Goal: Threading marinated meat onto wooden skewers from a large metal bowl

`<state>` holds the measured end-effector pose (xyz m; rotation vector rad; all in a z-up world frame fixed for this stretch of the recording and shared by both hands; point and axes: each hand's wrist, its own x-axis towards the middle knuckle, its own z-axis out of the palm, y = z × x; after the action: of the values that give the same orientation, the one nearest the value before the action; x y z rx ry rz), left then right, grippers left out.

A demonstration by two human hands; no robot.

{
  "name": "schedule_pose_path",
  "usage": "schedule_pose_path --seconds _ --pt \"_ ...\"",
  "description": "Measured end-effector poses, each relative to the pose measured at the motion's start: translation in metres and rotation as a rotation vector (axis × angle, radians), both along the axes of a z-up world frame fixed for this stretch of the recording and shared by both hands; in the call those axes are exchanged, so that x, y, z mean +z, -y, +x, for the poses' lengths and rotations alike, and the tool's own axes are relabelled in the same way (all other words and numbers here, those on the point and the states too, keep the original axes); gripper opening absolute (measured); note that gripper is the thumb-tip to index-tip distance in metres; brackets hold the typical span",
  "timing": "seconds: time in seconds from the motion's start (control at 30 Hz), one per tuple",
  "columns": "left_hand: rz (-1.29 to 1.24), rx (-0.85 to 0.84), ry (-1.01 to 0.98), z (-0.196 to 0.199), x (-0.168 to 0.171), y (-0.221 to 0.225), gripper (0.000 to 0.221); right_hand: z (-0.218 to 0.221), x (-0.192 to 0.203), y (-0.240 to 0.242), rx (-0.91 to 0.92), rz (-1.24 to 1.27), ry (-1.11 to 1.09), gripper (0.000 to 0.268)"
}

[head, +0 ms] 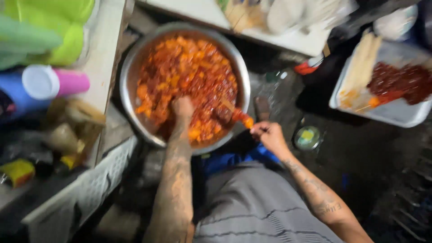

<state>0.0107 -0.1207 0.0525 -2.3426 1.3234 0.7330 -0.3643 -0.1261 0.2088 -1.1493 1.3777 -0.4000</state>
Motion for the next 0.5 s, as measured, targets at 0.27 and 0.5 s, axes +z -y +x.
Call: schedule_pose_path --seconds 0.27,0.5 --pt "-0.412 0.309 -0.284 0.024 0.052 -0.037 0.019 -0.005 0.015 0.02 0.03 0.034 -0.045 0.003" --pt "-0.865 0.364 -0.51 0.027 0.162 -0.038 0.041 0.016 0.033 0.011 -0.002 0.049 0.022 0.005"
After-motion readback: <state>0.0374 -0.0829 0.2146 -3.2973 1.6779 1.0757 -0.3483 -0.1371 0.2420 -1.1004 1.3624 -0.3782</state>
